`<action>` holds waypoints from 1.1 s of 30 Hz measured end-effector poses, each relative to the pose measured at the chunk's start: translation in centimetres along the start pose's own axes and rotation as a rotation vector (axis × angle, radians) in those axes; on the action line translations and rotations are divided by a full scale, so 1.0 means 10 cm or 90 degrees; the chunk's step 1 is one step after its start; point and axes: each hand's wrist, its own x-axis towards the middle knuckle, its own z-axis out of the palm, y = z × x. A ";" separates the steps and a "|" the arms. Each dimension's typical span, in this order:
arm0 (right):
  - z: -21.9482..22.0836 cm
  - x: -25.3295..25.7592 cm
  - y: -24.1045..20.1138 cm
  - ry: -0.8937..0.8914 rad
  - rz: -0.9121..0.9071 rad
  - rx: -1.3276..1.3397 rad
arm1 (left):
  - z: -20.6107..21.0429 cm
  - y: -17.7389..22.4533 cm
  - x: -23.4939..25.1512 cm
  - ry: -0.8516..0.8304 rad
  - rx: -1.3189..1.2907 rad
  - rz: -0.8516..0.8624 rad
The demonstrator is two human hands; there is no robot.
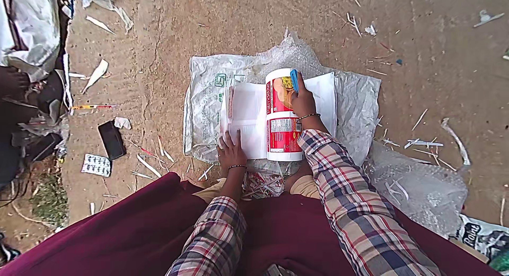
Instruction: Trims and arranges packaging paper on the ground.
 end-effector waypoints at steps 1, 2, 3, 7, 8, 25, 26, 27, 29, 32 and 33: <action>-0.01 0.00 -0.03 -0.002 0.002 -0.002 | -0.02 0.02 0.02 -0.019 0.021 0.026; -0.02 0.00 -0.05 -0.005 0.002 -0.009 | -0.05 0.02 0.04 -0.032 0.030 0.043; -0.02 0.00 -0.06 -0.005 0.000 -0.016 | -0.06 0.03 0.06 -0.035 0.036 0.046; -0.02 0.01 -0.11 -0.012 -0.004 -0.029 | -0.02 0.04 0.08 -0.016 0.037 0.008; -0.03 0.00 -0.12 -0.018 0.000 -0.037 | -0.04 0.08 0.06 -0.029 0.041 -0.009; -0.41 -0.43 -0.42 -0.141 0.072 -0.097 | -0.25 0.68 0.05 -0.214 -0.615 0.101; -0.40 -0.48 -0.39 -0.151 0.078 -0.091 | -0.26 0.68 0.03 -0.222 -0.617 0.098; -0.41 -0.53 -0.37 -0.160 0.082 -0.090 | -0.27 0.68 0.01 -0.228 -0.617 0.098; -0.40 -0.64 -0.33 -0.170 0.084 -0.091 | -0.26 0.67 -0.02 -0.239 -0.617 0.098; -0.40 -0.84 -0.27 -0.195 0.086 -0.088 | -0.25 0.65 -0.09 -0.249 -0.616 0.093; -0.39 -0.90 -0.25 -0.206 0.082 -0.104 | -0.25 0.64 -0.12 -0.251 -0.614 0.091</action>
